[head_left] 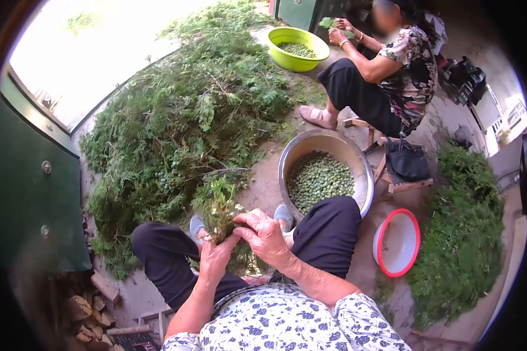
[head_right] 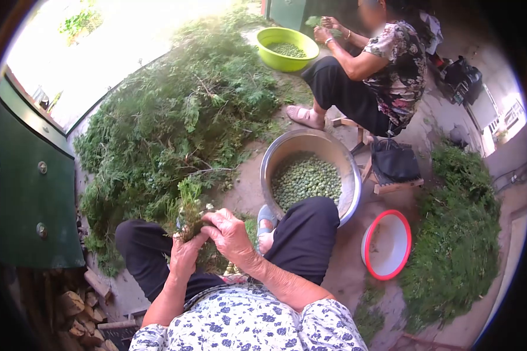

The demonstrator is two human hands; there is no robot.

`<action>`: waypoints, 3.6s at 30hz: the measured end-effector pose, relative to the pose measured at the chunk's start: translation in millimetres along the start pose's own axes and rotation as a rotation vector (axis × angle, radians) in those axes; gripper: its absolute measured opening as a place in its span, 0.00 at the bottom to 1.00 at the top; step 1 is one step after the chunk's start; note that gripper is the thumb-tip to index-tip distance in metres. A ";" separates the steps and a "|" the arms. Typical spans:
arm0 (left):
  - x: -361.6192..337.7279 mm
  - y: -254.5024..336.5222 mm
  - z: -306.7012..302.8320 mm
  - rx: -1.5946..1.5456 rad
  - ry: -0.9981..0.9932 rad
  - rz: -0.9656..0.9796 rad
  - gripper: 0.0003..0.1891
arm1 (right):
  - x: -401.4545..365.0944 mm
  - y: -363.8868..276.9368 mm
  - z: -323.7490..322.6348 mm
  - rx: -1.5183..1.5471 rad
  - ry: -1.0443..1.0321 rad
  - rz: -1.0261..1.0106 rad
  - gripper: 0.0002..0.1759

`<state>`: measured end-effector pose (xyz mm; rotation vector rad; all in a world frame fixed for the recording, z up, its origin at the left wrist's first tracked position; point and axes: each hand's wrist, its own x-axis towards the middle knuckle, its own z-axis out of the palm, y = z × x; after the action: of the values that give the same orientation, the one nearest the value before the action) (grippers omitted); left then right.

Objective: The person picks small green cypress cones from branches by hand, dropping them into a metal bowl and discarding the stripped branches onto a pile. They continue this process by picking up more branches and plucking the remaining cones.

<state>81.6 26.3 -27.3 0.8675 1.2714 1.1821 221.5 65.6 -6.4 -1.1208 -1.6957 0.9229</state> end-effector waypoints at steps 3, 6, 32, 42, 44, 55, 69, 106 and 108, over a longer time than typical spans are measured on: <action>-2.7 11.4 -0.8 -0.332 -0.032 -0.184 0.17 | -1.5 0.5 -8.2 -0.025 -0.048 0.099 0.13; -8.3 10.7 8.5 -0.373 0.067 -0.269 0.17 | -12.5 5.9 -4.2 -0.083 -0.088 0.015 0.13; -7.6 5.7 17.2 -0.232 -0.086 -0.401 0.13 | -24.5 22.4 -14.0 0.567 -0.043 0.584 0.08; -1.1 14.4 24.8 -0.223 -0.045 -0.433 0.09 | -12.8 49.8 -33.8 0.510 0.286 0.485 0.07; -1.8 15.2 21.9 -0.246 -0.055 -0.453 0.09 | -8.2 63.7 -48.6 0.757 0.307 0.489 0.07; -4.1 13.1 17.4 -0.257 -0.079 -0.465 0.12 | -9.4 63.1 -26.2 1.179 -0.123 0.680 0.14; -6.8 24.8 26.9 -0.265 0.000 -0.488 0.16 | -11.8 58.6 -39.9 0.504 0.179 0.515 0.04; -9.6 3.9 23.9 0.163 -0.146 -0.205 0.14 | 6.3 43.7 -40.9 0.140 -0.315 0.419 0.11; -5.9 7.5 21.9 0.078 -0.100 -0.228 0.14 | 4.2 48.4 -37.9 0.099 -0.204 0.332 0.10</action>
<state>102.4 25.0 -15.5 0.8047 1.3040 0.9041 270.1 89.1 -36.2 -1.3001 -1.6294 1.3534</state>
